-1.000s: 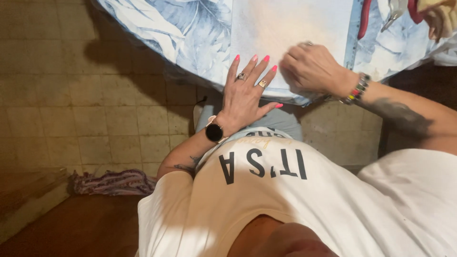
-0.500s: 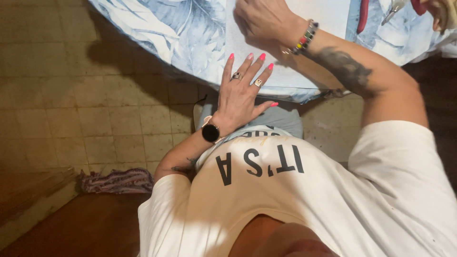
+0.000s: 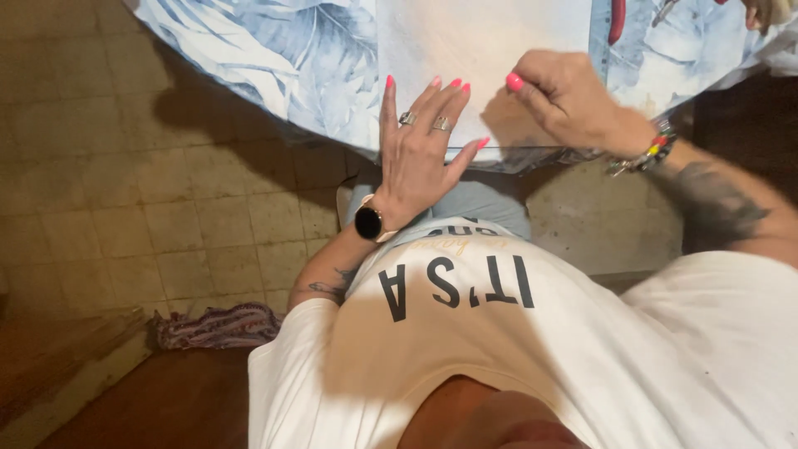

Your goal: Peeling small blue stickers and rubbing them onto a white surface

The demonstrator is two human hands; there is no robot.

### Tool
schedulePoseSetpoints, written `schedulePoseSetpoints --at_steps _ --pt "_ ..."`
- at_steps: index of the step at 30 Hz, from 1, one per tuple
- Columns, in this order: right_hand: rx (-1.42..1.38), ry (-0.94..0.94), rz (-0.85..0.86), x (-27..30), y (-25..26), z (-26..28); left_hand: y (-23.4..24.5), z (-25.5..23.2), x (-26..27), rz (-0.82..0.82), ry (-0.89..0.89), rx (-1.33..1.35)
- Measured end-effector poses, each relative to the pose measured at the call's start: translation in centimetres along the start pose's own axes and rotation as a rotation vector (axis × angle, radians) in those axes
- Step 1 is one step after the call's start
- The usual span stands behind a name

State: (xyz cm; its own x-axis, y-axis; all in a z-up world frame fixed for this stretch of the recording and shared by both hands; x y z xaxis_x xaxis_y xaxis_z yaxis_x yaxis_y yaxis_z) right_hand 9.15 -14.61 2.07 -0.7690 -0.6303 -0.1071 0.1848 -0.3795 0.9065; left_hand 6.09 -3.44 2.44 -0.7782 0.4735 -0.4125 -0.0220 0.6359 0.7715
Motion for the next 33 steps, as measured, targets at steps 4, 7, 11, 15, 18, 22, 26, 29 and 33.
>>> schedulePoseSetpoints --at_steps 4,7,11,15,18,22,26,29,33 --pt "-0.405 -0.161 -0.16 -0.3 0.1 1.0 0.7 0.3 -0.4 -0.163 0.061 0.169" --pt "-0.486 -0.198 -0.191 -0.5 -0.6 0.8 0.5 0.8 -0.6 -0.211 0.106 0.269" --pt "-0.542 -0.264 -0.21 -0.2 -1.0 0.5 -0.1 1.4 -0.8 -0.182 0.19 0.472" --pt "-0.575 -0.274 -0.213 -0.1 -1.2 0.1 -0.2 1.2 -0.9 -0.209 0.176 0.41" --pt "-0.579 -0.285 -0.23 0.0 -1.2 -0.1 -0.2 1.1 -0.9 -0.214 0.165 0.423" --pt "-0.559 -0.281 -0.234 0.1 -1.2 0.1 0.1 0.9 -0.9 -0.261 0.152 0.412" --pt "-0.591 -0.274 -0.215 0.0 -1.0 0.7 0.4 0.9 -0.8 -0.285 0.126 0.373" --pt "-0.611 -0.309 -0.173 -0.2 -1.1 0.8 0.4 0.8 -0.7 -0.295 0.093 0.34" --pt "-0.697 -0.325 -0.152 -0.1 -2.0 0.2 0.6 0.8 -0.6 -0.322 0.085 0.254"
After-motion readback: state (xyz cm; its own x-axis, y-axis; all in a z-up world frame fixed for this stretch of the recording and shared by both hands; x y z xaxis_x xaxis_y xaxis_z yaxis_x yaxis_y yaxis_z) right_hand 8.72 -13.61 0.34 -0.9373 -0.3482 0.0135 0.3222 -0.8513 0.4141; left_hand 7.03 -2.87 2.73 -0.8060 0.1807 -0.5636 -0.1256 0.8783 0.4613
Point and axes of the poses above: each hand's wrist, its own x-axis away from the middle knuckle, its own y-axis out of the back of the hand, z = x × y, the point moved 9 cm from there along -x, towards the middle knuckle, and after that the axes turned 4 degrees about x, right-handed, at the moved point
